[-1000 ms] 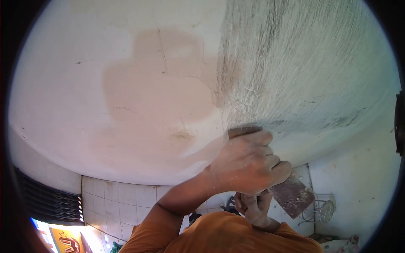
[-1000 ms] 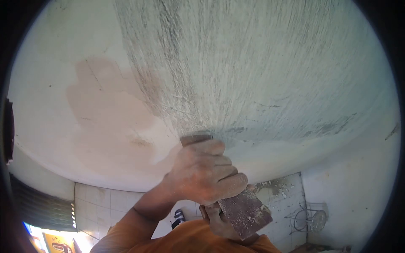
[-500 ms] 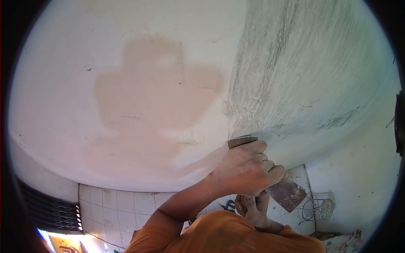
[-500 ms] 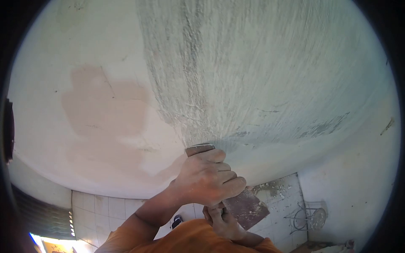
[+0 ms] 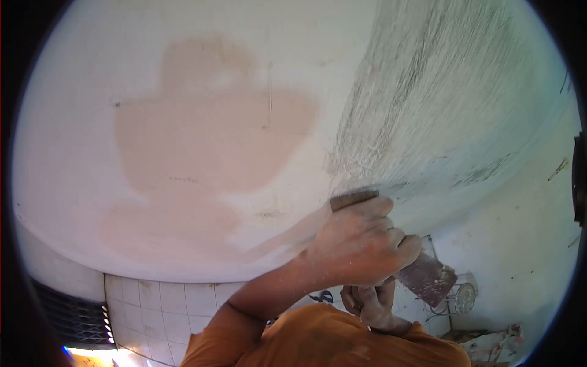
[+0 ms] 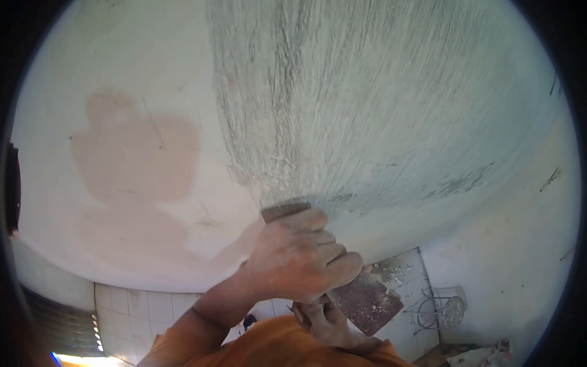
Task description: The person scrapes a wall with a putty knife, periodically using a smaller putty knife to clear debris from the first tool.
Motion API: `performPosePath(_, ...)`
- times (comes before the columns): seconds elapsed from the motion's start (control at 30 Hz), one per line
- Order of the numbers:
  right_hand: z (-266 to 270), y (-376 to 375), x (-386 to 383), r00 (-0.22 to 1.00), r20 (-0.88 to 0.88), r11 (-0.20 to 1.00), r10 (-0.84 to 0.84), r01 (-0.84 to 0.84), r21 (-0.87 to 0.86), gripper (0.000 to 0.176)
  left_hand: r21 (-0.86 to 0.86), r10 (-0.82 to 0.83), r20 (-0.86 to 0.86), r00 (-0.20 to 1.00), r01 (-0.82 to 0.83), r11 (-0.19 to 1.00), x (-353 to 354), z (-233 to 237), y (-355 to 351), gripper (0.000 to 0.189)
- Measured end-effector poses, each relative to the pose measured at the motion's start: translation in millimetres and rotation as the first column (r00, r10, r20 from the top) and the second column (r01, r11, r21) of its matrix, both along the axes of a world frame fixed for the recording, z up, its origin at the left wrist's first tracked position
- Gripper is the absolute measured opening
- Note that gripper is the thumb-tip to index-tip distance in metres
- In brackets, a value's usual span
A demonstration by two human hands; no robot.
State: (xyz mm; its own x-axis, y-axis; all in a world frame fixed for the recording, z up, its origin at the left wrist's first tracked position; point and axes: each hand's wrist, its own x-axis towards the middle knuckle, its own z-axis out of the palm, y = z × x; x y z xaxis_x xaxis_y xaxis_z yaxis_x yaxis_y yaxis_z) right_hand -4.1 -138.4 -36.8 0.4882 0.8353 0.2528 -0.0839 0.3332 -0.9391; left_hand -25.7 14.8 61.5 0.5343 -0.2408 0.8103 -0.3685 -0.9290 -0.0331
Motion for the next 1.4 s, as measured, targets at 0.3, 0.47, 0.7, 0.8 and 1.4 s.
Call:
performPosePath(0.3, 21.5, 2.3, -0.2, 0.999, 0.040, 1.000, 0.008, -0.008, 0.000, 0.032, 0.028, -0.014, -0.010, 1.000, 0.014, 1.000, 0.1, 7.9, 1.6, 0.017)
performPosePath(0.47, 17.8, -1.1, 1.5, 0.988, 0.151, 0.998, -0.033, 0.025, 0.052, 0.031, 0.067, -0.058, 0.031, 0.998, 0.056, 0.996, 1.4, 22.7, 4.6, 0.017)
performPosePath(0.7, 10.3, -3.9, 0.0, 0.982, 0.166, 0.996, -0.088, 0.091, -0.011, 0.029, 0.089, -0.049, 0.044, 0.998, 0.045, 0.995, 0.2, 29.4, 4.4, 0.021)
performPosePath(0.8, 11.8, -0.2, 4.7, 0.986, 0.165, 1.000, -0.025, 0.025, 0.000, 0.028, 0.065, -0.046, 0.053, 0.998, 0.042, 0.997, -0.3, 27.3, 6.0, 0.021)
performPosePath(1.4, 11.9, 13.0, -4.5, 0.985, 0.108, 0.989, -0.138, 0.130, 0.076, 0.036, 0.071, -0.050, 0.041, 0.998, 0.047, 0.996, -2.2, 12.6, 6.3, 0.021)
